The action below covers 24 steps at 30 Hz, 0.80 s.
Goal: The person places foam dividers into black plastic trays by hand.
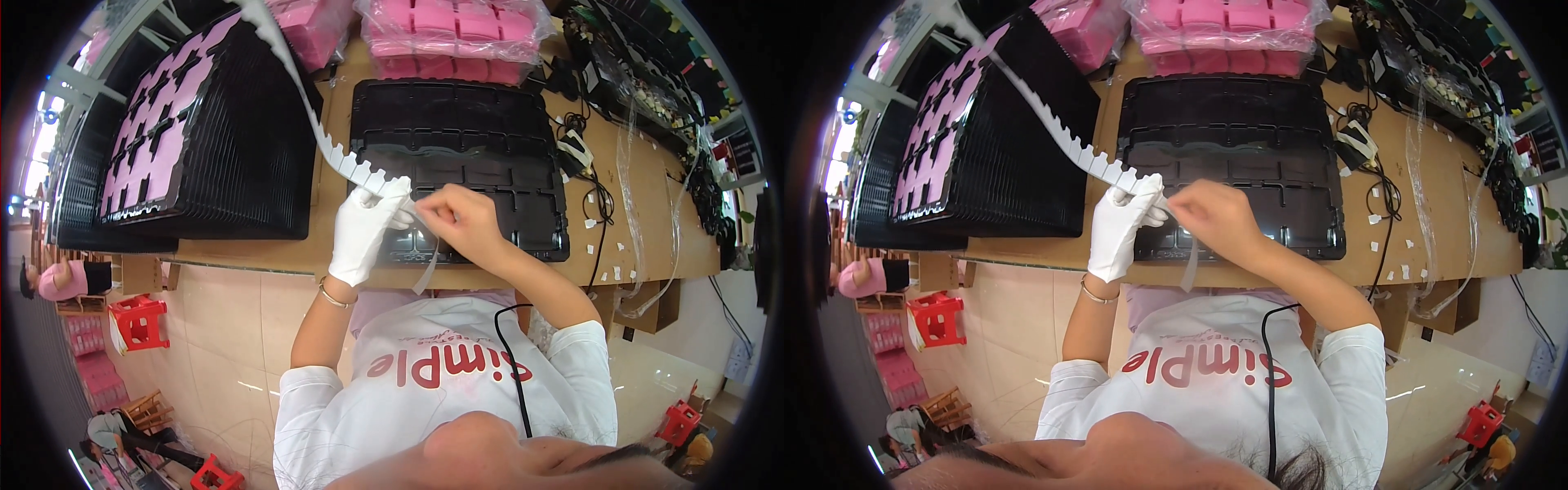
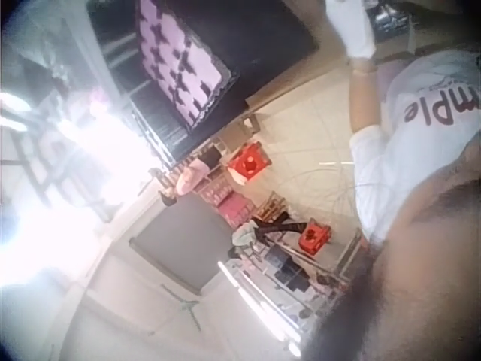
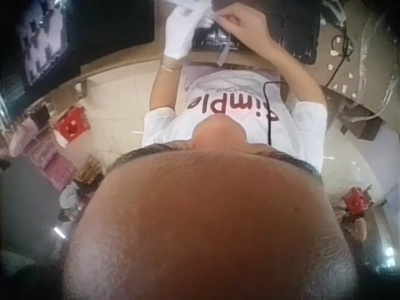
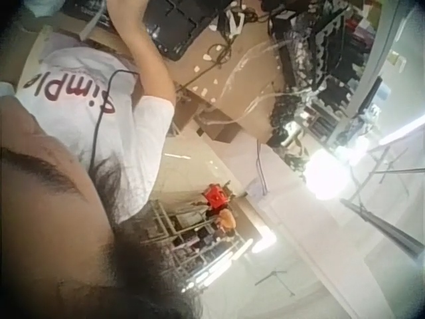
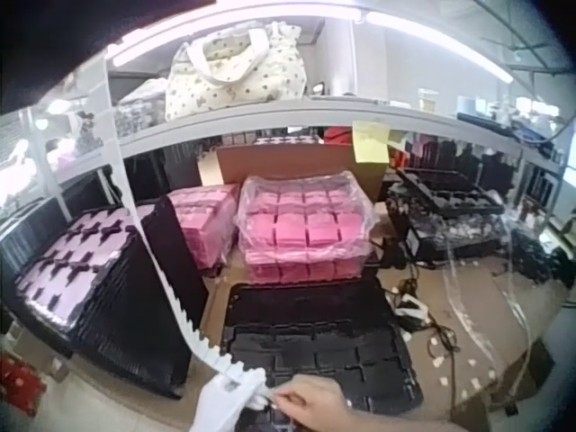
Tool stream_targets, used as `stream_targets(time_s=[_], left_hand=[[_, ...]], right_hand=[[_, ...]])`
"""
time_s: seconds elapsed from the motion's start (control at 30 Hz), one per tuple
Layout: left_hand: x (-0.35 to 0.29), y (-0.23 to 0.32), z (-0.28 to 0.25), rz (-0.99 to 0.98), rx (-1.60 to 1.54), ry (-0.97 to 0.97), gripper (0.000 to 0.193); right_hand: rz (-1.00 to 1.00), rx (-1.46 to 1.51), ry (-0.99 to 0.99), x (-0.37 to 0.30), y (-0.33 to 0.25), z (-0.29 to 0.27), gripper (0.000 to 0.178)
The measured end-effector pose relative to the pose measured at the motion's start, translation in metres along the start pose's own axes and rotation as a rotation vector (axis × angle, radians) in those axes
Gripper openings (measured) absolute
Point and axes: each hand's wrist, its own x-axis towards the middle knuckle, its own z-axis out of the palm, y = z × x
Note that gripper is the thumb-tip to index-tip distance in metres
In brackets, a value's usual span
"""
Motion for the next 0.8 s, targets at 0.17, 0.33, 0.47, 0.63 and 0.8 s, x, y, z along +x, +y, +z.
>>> stream_targets(time_s=[0.17,0.33,0.47,0.63,0.8], left_hand=[[0.009,0.003,-0.008,0.057,0.081,0.077,0.025],[0.012,0.005,-0.016,0.077,0.145,0.117,0.022],[0.014,0.004,-0.014,0.088,0.161,0.072,0.019],[0.014,0.003,-0.018,0.072,0.166,0.063,0.017],[0.015,0.002,-0.020,0.046,0.133,0.061,0.017]], right_hand=[[-0.036,-0.005,0.046,0.015,0.007,-0.039,0.006],[0.396,-0.373,0.130,0.084,0.118,-0.172,0.011],[0.430,-0.617,0.065,0.102,0.161,-0.188,0.015],[0.442,-0.695,0.020,0.113,0.160,-0.187,0.018],[0.490,-0.698,0.049,0.113,0.155,-0.184,0.018]])
